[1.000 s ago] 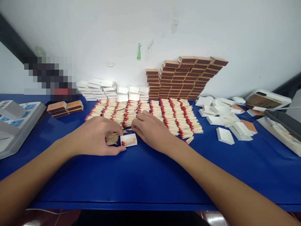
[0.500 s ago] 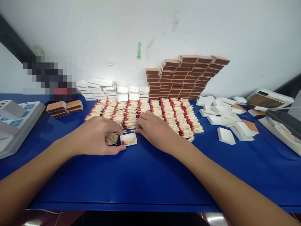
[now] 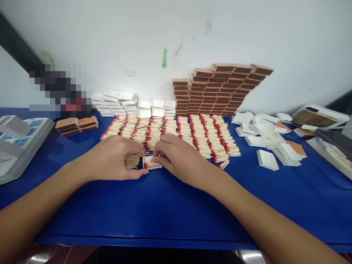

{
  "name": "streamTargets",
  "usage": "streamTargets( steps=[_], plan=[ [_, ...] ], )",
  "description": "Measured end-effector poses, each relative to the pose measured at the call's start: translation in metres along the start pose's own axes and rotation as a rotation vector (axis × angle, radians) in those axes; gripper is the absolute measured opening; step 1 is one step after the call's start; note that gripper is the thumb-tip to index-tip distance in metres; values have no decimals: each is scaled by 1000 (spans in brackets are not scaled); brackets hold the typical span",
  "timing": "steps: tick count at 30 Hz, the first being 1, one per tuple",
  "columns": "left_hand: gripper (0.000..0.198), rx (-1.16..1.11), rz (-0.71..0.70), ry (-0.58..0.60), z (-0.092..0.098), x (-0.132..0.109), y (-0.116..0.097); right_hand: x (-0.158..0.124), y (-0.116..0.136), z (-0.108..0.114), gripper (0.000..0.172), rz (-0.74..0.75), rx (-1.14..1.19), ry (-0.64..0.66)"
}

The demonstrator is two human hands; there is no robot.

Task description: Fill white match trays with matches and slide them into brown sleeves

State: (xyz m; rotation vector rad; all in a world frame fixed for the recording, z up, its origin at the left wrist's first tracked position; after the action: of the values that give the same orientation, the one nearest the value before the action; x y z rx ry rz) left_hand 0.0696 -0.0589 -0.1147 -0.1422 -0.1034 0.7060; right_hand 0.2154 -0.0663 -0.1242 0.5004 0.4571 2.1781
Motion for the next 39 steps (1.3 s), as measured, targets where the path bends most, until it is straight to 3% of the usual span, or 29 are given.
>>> streamTargets(
  steps=[6,14,24,29,33,39],
  plan=[
    [33,-29,-12,-7,-1,0,-1,8,-16,1,13,4,-56,-89],
    [34,-1,-7,-6,0,0,-1,14,-21,-7,11,7,-115,-110],
    [32,-16,1,2,1,0,0,16,-23,-10,10,-9,-126,-78],
    [30,-22,6,1,2,0,1,12,-25,0,14,-29,-183,-50],
    [31,7,15,5,1,1,1,5,-13,8,12,6,-176,-54],
    [31,17,31,23,0,1,2,-3,12,-4,12,78,-206,19]
  ],
)
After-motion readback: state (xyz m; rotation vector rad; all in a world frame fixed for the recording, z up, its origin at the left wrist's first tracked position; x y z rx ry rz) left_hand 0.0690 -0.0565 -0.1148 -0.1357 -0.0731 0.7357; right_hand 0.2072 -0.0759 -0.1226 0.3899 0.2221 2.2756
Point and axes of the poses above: each hand's wrist, its own x-axis towards the middle knuckle, its own z-axis out of the back of the hand, y = z × x, the point moved 7 cm from there along x, towards the middle knuckle, and after that the axes turned 7 degrees about -z, right-handed, at the moved point
